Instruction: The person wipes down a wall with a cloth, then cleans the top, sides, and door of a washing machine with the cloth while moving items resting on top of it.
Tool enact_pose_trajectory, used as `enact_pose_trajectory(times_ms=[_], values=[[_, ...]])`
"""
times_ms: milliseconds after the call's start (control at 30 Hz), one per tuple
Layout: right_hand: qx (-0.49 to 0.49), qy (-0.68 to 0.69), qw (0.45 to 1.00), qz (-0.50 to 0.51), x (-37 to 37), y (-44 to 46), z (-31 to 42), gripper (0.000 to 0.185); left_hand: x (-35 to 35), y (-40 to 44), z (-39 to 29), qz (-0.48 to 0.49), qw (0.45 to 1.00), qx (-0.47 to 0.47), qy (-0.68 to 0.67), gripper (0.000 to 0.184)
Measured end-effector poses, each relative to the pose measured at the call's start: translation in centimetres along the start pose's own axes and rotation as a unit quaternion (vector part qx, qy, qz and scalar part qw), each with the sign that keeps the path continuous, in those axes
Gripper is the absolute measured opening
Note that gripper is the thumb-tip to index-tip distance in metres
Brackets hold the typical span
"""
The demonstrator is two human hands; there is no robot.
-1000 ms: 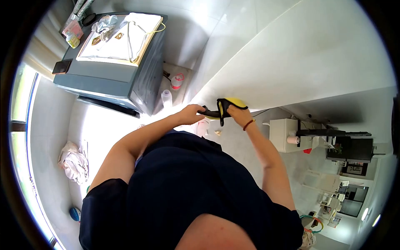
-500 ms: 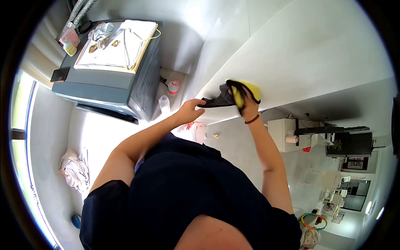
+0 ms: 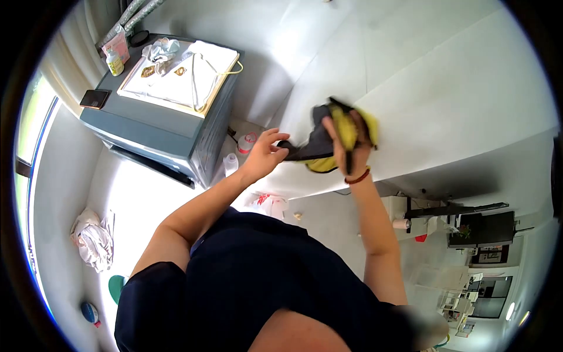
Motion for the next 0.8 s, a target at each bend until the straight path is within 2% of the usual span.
enact_pose_trajectory(times_ms=[33,67,100,133,200,267,300,333,400,433,533,567,667,700,800], values=[[0.023,0.039,0.997,0.057,-0.9,-0.3,1.0,0.012,0.9,0.2,0.2,-0.002,1.000,-0.004,0.025,0.035],[0.146,-0.091,0.974,0.149,-2.1,-1.1,2.9,0.011,1.8,0.4,0.4,-0.004,0.999,-0.007,0.052,0.034],[0.168,-0.051,0.976,0.128,-2.1,-0.5,4.6,0.008,2.1,0.6,-0.3,0.020,0.994,-0.045,0.100,0.030],[0.168,-0.027,0.977,0.127,-1.8,0.2,5.9,0.008,2.2,0.8,-0.8,0.046,0.993,-0.019,0.104,0.030],[0.153,-0.003,0.982,0.112,-1.3,1.1,7.4,0.007,2.3,1.6,-1.9,0.015,0.991,-0.062,-0.119,0.025],[0.149,0.025,0.982,0.115,-0.6,2.6,8.5,0.011,1.7,2.4,-2.4,0.086,0.947,0.038,-0.306,0.022],[0.148,0.042,0.980,0.123,-0.3,3.3,9.1,0.013,0.9,2.0,-4.0,0.127,0.922,0.118,-0.347,0.021],[0.147,0.059,0.979,0.130,-0.1,4.1,9.6,0.016,0.8,1.9,-3.2,0.196,0.915,0.139,-0.324,0.025],[0.097,0.136,0.966,0.197,-0.4,5.8,9.8,0.022,0.6,0.8,-4.7,0.250,0.900,0.201,-0.293,0.042],[0.070,0.175,0.955,0.231,-0.6,6.4,9.9,0.026,0.5,0.2,-7.0,0.302,0.873,0.162,-0.347,0.050],[-0.131,0.380,0.854,0.331,-1.7,7.4,9.3,0.036,0.6,2.1,-10.4,0.324,0.905,0.033,-0.272,0.055],[-0.119,0.364,0.867,0.319,-1.6,8.3,9.0,0.040,0.6,2.6,-11.7,0.332,0.902,0.013,-0.276,0.052],[-0.102,0.279,0.929,0.221,0.0,11.2,8.7,0.037,1.2,4.2,-14.0,0.286,0.900,0.058,-0.325,0.050],[-0.051,0.198,0.967,0.153,1.4,12.4,9.4,0.033,1.6,4.8,-14.8,0.248,0.899,0.060,-0.356,0.048],[0.067,0.099,0.993,0.007,5.0,15.6,11.3,0.030,2.0,9.5,-17.0,0.151,0.944,-0.044,-0.289,0.043]])
Point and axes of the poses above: each hand's wrist, its own y-axis towards the middle knuckle, its own x-axis out of the back of the hand, z = x × y, the point moved 8 cm from there along y, towards the middle knuckle, and after that the axes turned 4 degrees about -x, right-handed, at the moved point
